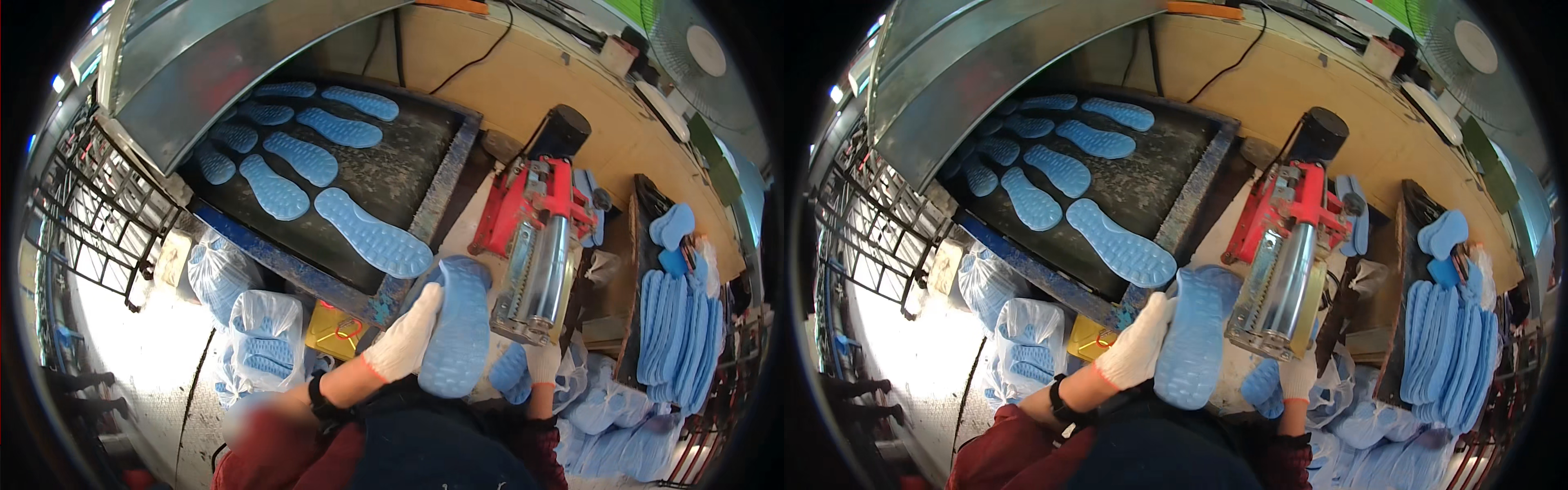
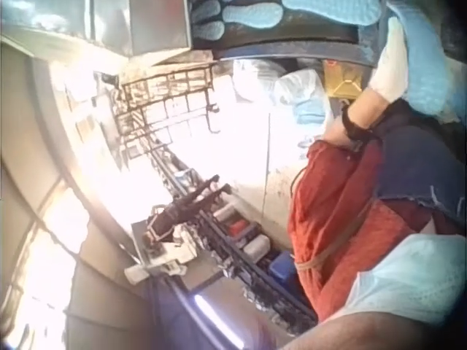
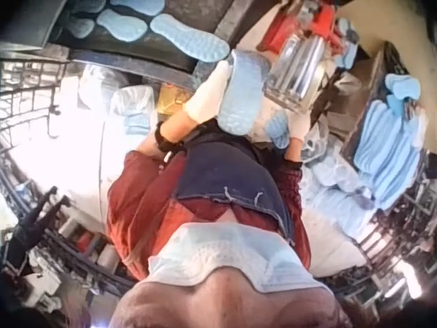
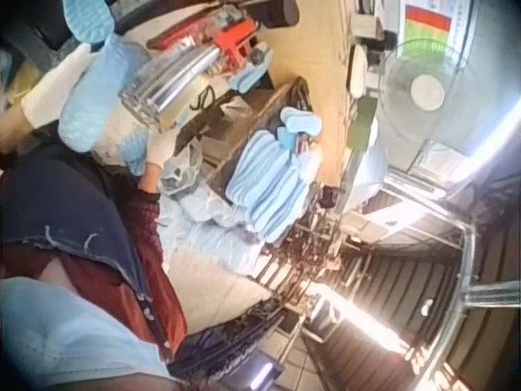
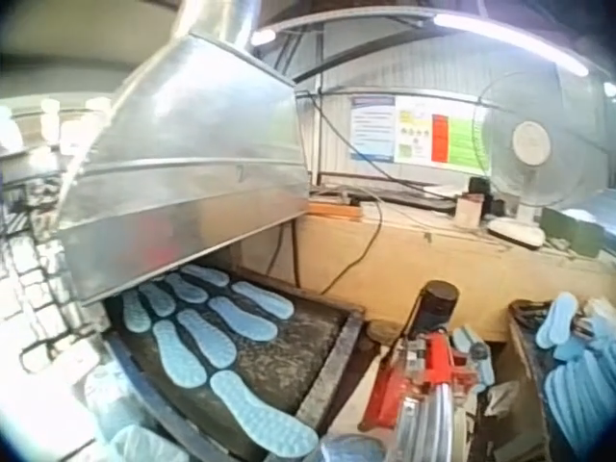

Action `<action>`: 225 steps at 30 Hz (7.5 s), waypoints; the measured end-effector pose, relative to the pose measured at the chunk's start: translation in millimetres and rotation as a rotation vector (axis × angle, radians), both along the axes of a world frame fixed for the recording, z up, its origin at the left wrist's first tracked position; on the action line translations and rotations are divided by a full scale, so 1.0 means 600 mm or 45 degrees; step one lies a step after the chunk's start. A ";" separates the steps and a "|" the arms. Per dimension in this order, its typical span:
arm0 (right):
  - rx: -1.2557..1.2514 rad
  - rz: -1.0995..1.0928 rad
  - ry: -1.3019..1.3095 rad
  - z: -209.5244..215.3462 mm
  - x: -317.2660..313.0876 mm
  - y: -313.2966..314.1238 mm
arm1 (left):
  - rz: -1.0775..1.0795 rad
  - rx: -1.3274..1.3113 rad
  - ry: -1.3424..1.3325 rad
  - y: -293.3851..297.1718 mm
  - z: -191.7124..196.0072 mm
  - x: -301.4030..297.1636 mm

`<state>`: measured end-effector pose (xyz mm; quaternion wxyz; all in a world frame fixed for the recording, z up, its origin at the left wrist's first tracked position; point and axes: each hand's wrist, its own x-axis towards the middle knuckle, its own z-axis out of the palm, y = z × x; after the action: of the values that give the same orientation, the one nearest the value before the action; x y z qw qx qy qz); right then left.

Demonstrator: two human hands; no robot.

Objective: The recorder takes blue shoe insoles from a heating tray and passes them through an adhesive roller machine to apply glue before stacking them.

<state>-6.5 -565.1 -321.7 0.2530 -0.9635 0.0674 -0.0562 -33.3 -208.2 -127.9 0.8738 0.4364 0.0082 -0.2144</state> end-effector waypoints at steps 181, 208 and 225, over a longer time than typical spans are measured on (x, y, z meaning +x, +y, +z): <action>0.900 -0.038 -0.176 0.118 0.000 0.097 | 0.310 1.369 -0.568 -0.075 -0.221 0.150; 0.380 0.017 -0.080 0.009 0.016 0.094 | 0.322 2.024 -1.136 -0.098 0.064 0.184; 0.341 0.005 -0.248 0.035 0.006 0.110 | -0.058 1.954 -1.517 -0.058 0.076 0.150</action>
<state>-3.1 -499.1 -301.0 0.3845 -0.9113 0.0477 -0.1392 56.5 -242.8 -82.4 0.2082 0.9247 -0.3064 0.0884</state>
